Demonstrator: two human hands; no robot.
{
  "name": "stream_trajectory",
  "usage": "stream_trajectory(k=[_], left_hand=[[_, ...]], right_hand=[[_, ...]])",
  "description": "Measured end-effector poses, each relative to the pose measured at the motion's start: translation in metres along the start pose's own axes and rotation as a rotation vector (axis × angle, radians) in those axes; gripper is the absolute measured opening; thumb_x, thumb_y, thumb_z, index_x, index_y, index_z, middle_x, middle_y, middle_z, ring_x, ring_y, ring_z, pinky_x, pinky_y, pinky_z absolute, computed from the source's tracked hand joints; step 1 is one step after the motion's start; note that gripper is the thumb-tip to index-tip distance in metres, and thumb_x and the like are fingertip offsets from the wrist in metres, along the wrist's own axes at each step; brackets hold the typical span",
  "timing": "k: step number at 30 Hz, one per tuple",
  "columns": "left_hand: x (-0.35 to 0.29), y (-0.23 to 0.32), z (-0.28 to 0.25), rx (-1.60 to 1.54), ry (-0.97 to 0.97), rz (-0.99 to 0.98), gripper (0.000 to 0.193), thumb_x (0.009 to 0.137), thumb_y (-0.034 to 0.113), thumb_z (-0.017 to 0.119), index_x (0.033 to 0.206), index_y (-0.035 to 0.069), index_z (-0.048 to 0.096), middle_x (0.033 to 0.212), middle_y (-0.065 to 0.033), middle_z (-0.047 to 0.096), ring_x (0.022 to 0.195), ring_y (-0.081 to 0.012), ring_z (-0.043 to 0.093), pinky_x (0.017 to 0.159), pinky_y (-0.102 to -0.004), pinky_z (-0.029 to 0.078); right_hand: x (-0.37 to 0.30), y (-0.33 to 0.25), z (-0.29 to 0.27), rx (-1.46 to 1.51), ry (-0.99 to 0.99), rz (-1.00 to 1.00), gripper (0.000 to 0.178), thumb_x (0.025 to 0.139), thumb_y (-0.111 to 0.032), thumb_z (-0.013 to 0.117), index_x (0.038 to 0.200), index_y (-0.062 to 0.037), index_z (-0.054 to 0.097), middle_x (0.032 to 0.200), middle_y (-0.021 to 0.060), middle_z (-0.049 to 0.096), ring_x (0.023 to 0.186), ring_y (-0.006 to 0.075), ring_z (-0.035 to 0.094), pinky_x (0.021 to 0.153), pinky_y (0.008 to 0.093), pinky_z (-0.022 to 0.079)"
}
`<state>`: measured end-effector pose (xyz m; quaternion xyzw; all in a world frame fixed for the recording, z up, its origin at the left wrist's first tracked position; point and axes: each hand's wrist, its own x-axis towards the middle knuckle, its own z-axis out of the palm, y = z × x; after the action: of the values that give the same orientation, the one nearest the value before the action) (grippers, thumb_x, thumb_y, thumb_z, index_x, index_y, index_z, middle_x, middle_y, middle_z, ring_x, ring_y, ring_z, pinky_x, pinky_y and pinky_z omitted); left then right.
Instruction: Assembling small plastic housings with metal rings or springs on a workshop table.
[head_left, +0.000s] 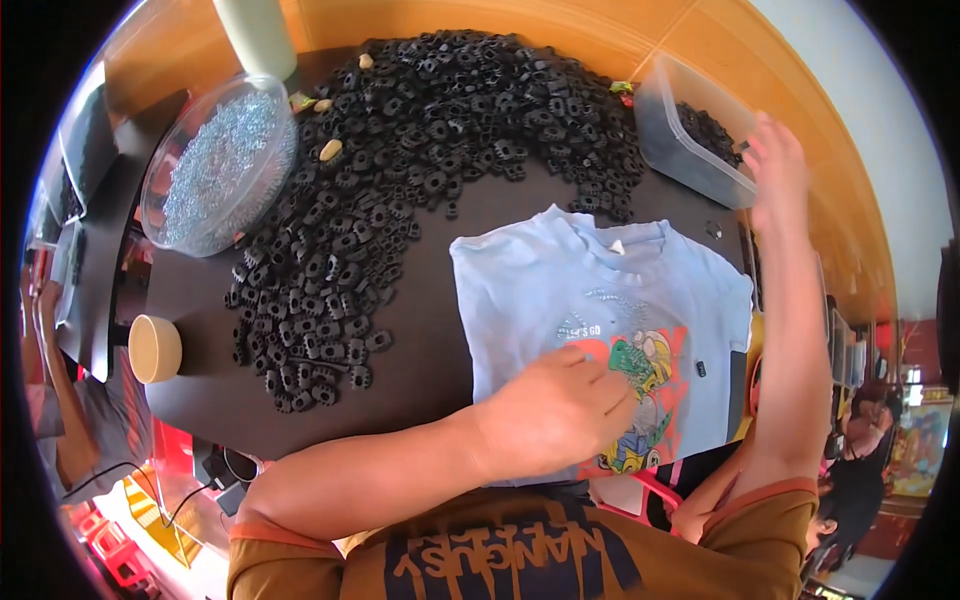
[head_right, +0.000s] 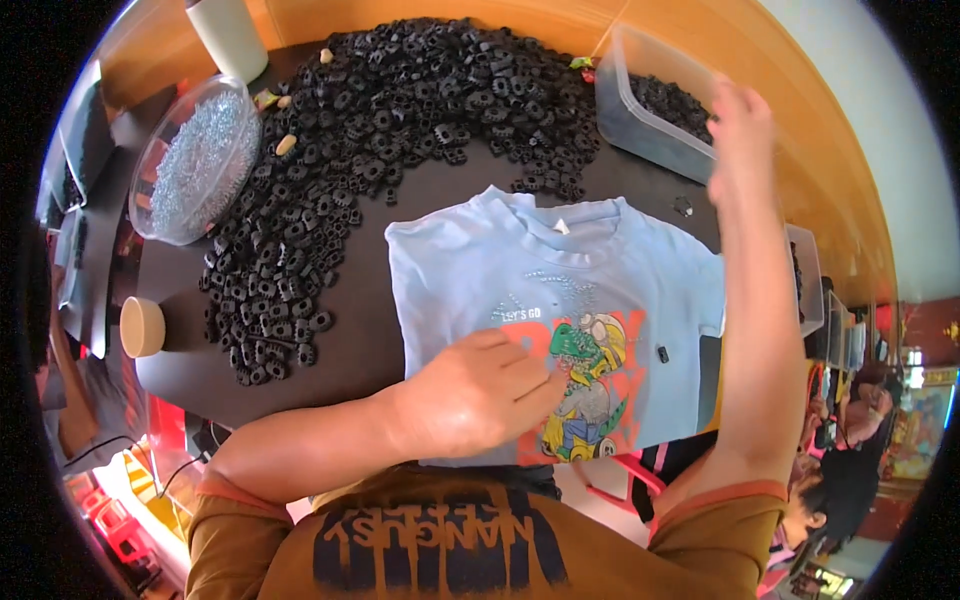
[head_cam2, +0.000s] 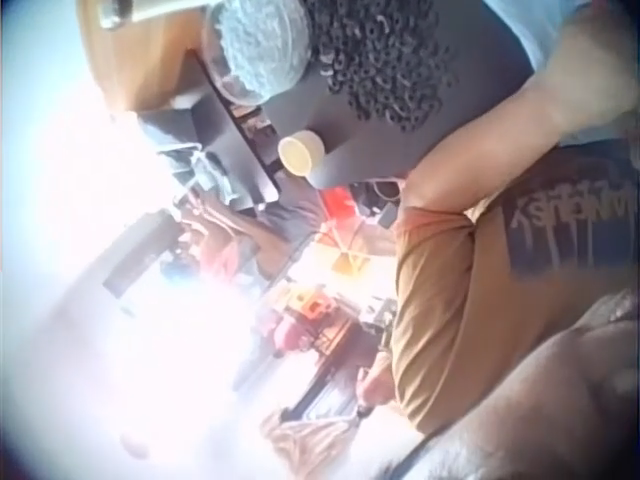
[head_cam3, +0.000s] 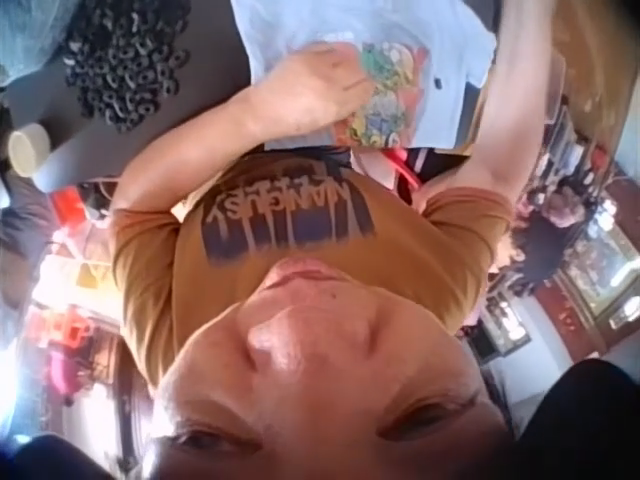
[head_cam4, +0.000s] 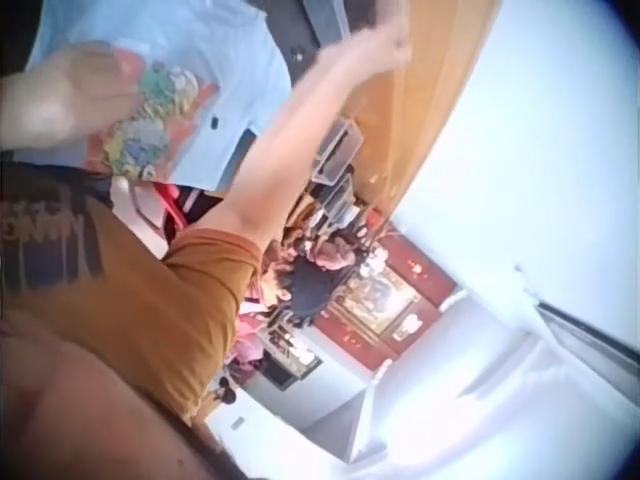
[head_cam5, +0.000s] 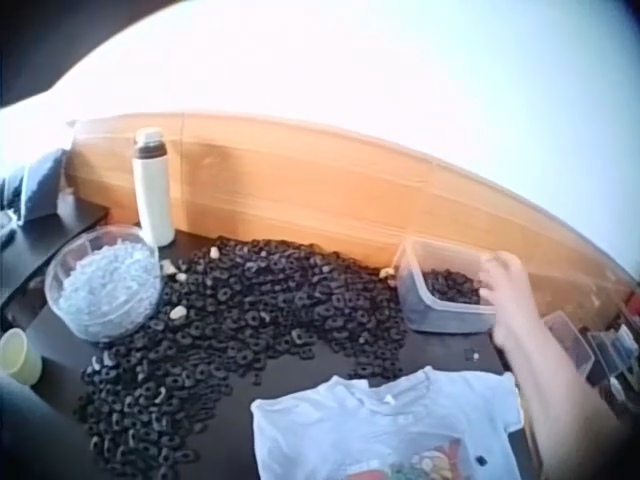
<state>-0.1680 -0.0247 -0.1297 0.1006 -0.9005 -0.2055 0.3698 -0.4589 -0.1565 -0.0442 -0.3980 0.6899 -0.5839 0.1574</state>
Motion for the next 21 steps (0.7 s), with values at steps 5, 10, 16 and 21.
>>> stream_trajectory(k=[5,10,16,21], left_hand=[[-0.014,-0.003,0.0,0.007,-0.018,-0.012,0.025,0.065,0.013,0.059,0.086,0.0,0.058,0.072,-0.0035,0.049,0.064,-0.0177,0.053,0.058,-0.0293,0.042],[-0.009,-0.002,0.005,-0.011,0.016,0.014,0.015,0.063,0.016,0.055,0.073,0.005,0.053,0.068,-0.0042,0.044,0.06,-0.0183,0.05,0.058,-0.029,0.04],[-0.011,0.001,0.007,-0.002,0.029,-0.006,0.016,0.064,0.019,0.055,0.071,0.005,0.053,0.068,-0.0041,0.045,0.062,-0.0185,0.05,0.059,-0.0297,0.041],[-0.014,0.002,0.009,0.0,0.001,-0.019,0.016,0.064,0.02,0.055,0.072,0.005,0.054,0.069,-0.0039,0.047,0.064,-0.0186,0.051,0.06,-0.0299,0.041]], right_hand=[[-0.129,-0.012,0.101,0.006,-0.629,-0.254,0.026,0.078,-0.014,0.069,0.101,-0.0022,0.063,0.093,0.0065,0.064,0.08,0.0146,0.06,0.073,0.0275,0.049],[-0.173,-0.009,0.144,-0.299,-0.824,-0.555,0.02,0.076,-0.01,0.067,0.093,-0.0013,0.064,0.082,0.0076,0.061,0.077,0.0183,0.06,0.066,0.0279,0.048],[-0.17,0.002,0.158,-0.369,-0.826,-0.613,0.02,0.072,-0.016,0.066,0.088,-0.0032,0.064,0.077,0.0092,0.061,0.078,0.0274,0.059,0.067,0.0383,0.047],[-0.17,-0.001,0.155,-0.355,-0.913,-0.58,0.019,0.073,-0.014,0.065,0.088,-0.0032,0.063,0.074,0.0087,0.06,0.078,0.0276,0.058,0.068,0.0383,0.047]])
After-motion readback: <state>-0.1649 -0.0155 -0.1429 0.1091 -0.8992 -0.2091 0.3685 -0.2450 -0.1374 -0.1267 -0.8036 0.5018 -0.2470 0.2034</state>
